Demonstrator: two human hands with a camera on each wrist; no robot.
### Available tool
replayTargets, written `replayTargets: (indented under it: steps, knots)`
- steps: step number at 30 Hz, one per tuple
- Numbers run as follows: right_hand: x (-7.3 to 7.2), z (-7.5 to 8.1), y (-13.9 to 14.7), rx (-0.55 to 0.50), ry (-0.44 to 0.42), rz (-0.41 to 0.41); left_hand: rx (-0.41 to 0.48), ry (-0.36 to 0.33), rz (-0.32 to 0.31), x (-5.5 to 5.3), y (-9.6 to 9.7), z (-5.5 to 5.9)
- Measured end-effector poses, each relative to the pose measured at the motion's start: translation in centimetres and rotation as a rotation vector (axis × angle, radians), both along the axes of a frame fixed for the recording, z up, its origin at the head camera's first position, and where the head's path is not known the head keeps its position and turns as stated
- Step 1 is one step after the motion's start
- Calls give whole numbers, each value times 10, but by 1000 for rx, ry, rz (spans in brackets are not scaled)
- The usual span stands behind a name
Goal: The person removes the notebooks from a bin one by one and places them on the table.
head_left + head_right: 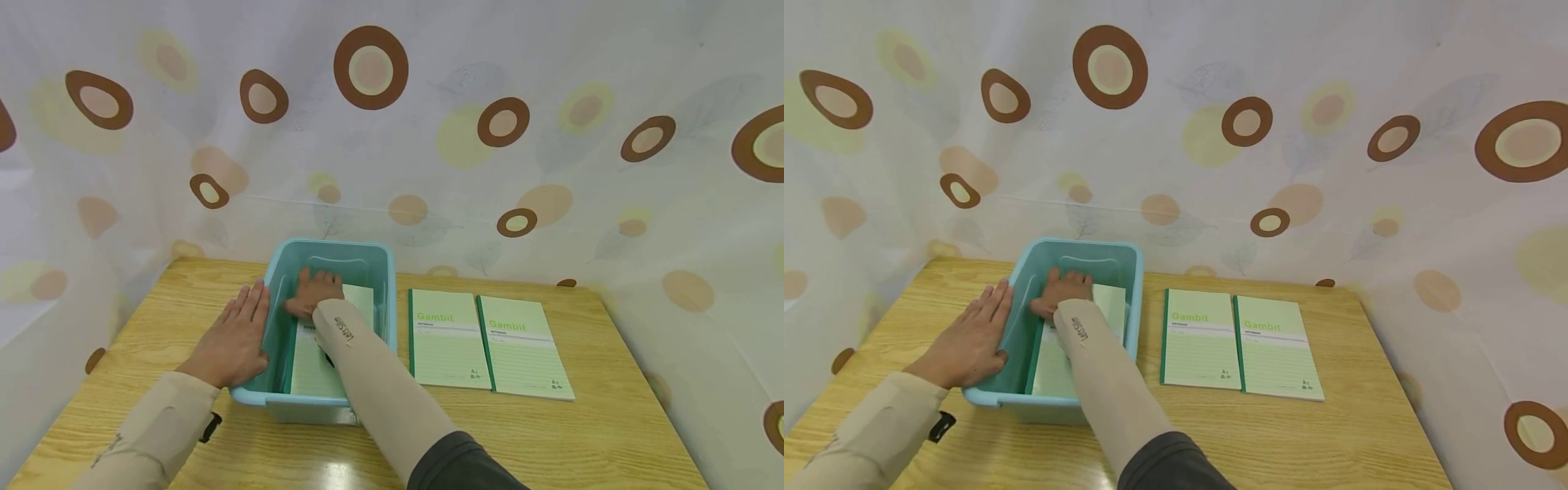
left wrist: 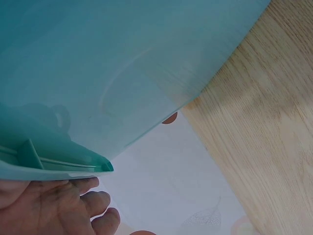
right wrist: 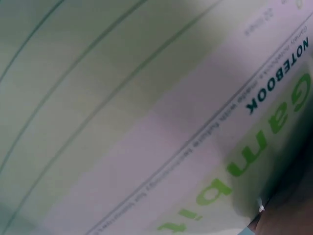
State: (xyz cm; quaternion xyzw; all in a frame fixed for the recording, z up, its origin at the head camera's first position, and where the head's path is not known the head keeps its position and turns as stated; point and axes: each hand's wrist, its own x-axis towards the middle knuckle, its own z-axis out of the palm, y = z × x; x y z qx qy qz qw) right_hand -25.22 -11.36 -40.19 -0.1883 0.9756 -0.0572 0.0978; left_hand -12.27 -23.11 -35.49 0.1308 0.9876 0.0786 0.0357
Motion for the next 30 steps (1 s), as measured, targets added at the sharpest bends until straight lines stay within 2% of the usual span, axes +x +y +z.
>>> replayTargets:
  steps: [7,16,24,30]
  knots:
    - [-2,-1,-3,-2,27,2,-2,6,-9,0,1,-1]
    - [-1,6,-11,42,108,-46,1,-18,-6,0,1,1]
    - [-3,26,-6,39,132,-52,-2,-8,-2,0,1,0]
    - [-6,56,-1,22,174,-21,1,-17,2,0,2,0]
